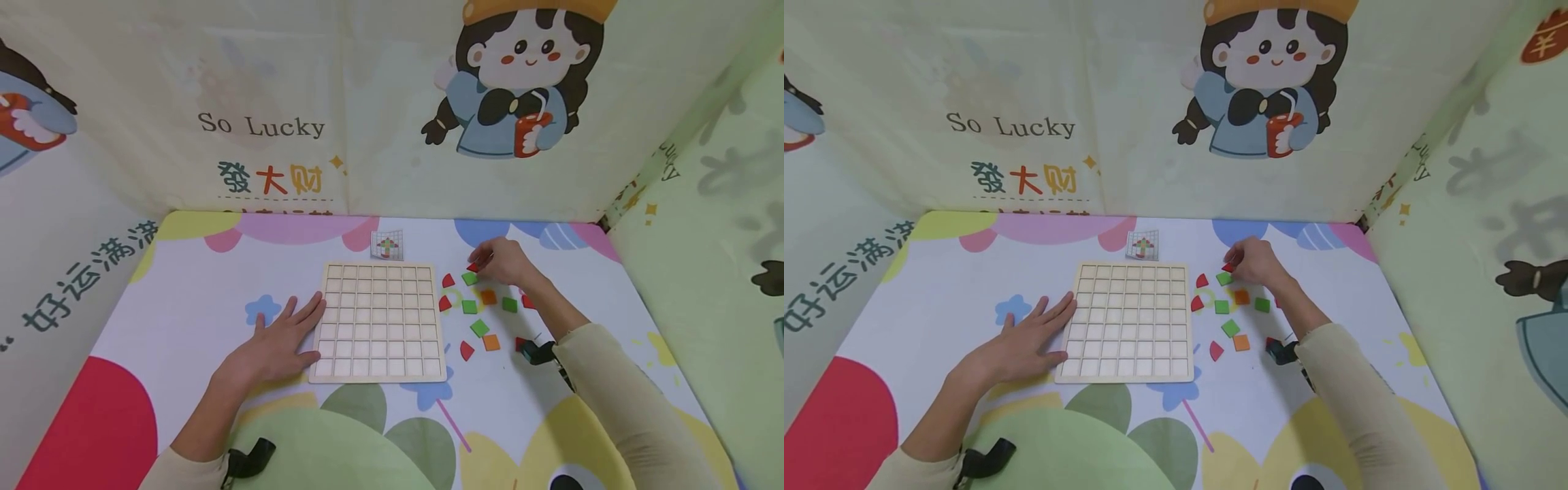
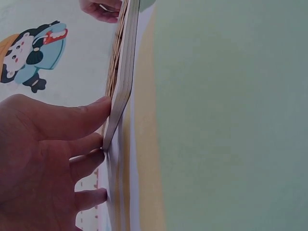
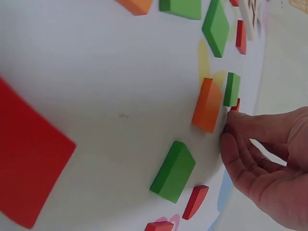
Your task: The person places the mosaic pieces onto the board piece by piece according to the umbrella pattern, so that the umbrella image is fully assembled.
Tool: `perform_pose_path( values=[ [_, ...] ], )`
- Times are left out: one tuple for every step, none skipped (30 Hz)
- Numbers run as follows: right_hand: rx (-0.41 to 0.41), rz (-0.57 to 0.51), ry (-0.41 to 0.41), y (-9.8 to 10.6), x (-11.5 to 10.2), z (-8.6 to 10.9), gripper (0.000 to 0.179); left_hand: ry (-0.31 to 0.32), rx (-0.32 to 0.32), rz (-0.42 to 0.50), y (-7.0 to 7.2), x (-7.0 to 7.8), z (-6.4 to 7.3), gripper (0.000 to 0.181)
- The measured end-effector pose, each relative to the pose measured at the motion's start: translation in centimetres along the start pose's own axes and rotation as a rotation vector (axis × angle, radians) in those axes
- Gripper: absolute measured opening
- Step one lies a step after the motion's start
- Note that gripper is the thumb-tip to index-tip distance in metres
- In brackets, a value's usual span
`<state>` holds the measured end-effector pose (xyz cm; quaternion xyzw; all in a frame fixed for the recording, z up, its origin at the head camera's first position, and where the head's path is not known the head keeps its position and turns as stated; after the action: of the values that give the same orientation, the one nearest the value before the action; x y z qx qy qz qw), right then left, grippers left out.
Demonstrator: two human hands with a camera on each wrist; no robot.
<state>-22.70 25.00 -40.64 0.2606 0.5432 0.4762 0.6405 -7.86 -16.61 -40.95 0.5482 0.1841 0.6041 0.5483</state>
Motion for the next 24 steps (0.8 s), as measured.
perform_pose_path(
  values=[
    [0.002, 0.003, 0.006, -0.05, 0.03, -0.01, 0.026, 0.002, 0.000, 0.002, -0.01, 0.00, 0.01, 0.086],
    [0.005, 0.006, 0.012, -0.10, 0.05, -0.03, 0.026, 0.002, 0.001, 0.002, -0.03, -0.03, 0.03, 0.086],
    [0.007, 0.006, 0.018, -0.15, 0.04, -0.04, 0.026, 0.005, 0.001, 0.004, -0.05, -0.06, 0.05, 0.086],
    [0.011, 0.008, 0.023, -0.20, 0.04, -0.05, 0.026, 0.005, 0.003, 0.005, -0.08, -0.10, 0.06, 0.086],
    [0.014, 0.015, 0.029, -0.26, 0.07, -0.08, 0.025, 0.004, 0.004, 0.006, -0.10, -0.12, 0.07, 0.086],
    [0.017, 0.021, 0.034, -0.31, 0.08, -0.11, 0.025, 0.004, 0.005, 0.006, -0.12, -0.13, 0.09, 0.086],
    [0.020, 0.028, 0.039, -0.35, 0.11, -0.15, 0.024, 0.003, 0.007, 0.006, -0.15, -0.16, 0.08, 0.086],
    [0.024, 0.035, 0.042, -0.38, 0.14, -0.19, 0.024, 0.002, 0.008, 0.005, -0.19, -0.20, 0.07, 0.086],
    [0.026, 0.041, 0.044, -0.41, 0.18, -0.22, 0.024, 0.001, 0.009, 0.005, -0.22, -0.21, 0.07, 0.086],
    [0.027, 0.047, 0.047, -0.43, 0.20, -0.25, 0.023, 0.000, 0.010, 0.004, -0.24, -0.21, 0.06, 0.085],
    [0.026, 0.052, 0.049, -0.44, 0.22, -0.27, 0.023, 0.000, 0.010, 0.004, -0.26, -0.22, 0.06, 0.086],
    [0.026, 0.055, 0.050, -0.44, 0.23, -0.28, 0.022, 0.001, 0.010, 0.003, -0.27, -0.23, 0.06, 0.086],
    [0.026, 0.057, 0.051, -0.45, 0.23, -0.29, 0.022, 0.001, 0.010, 0.003, -0.28, -0.23, 0.06, 0.086],
    [0.026, 0.060, 0.052, -0.45, 0.24, -0.31, 0.022, 0.001, 0.011, 0.003, -0.29, -0.25, 0.05, 0.086],
    [0.026, 0.061, 0.052, -0.45, 0.25, -0.32, 0.021, 0.002, 0.011, 0.002, -0.29, -0.26, 0.04, 0.086],
    [0.026, 0.062, 0.053, -0.45, 0.24, -0.33, 0.021, 0.001, 0.012, 0.002, -0.29, -0.28, 0.04, 0.086],
    [0.028, 0.063, 0.053, -0.44, 0.24, -0.33, 0.021, 0.000, 0.013, 0.001, -0.30, -0.29, 0.03, 0.086],
    [0.030, 0.062, 0.052, -0.44, 0.23, -0.34, 0.021, 0.000, 0.014, -0.001, -0.30, -0.30, 0.01, 0.086],
    [0.033, 0.062, 0.050, -0.43, 0.23, -0.36, 0.020, -0.002, 0.015, -0.001, -0.30, -0.30, 0.01, 0.086],
    [0.035, 0.061, 0.052, -0.39, 0.20, -0.36, 0.020, -0.003, 0.016, -0.001, -0.31, -0.31, -0.01, 0.085],
    [0.038, 0.061, 0.053, -0.34, 0.16, -0.36, 0.020, -0.003, 0.017, -0.002, -0.32, -0.31, -0.03, 0.085],
    [0.040, 0.060, 0.053, -0.29, 0.13, -0.34, 0.020, -0.003, 0.018, -0.003, -0.32, -0.32, -0.05, 0.085],
    [0.041, 0.058, 0.053, -0.23, 0.07, -0.32, 0.020, -0.003, 0.018, -0.003, -0.32, -0.32, -0.07, 0.085],
    [0.040, 0.057, 0.052, -0.17, 0.03, -0.30, 0.020, -0.001, 0.017, -0.002, -0.31, -0.32, -0.09, 0.085]
  ],
)
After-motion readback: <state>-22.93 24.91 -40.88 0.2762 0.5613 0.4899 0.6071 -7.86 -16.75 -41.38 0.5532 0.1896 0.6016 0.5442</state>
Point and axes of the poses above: each hand's wrist, its own z-axis away from the middle knuckle, its own y-axis out of the back of the hand, x = y × z, the point moved 1 cm from there along -z, towards the middle knuckle, and after that the axes turned 3 degrees about z, right-handed, at the moved point
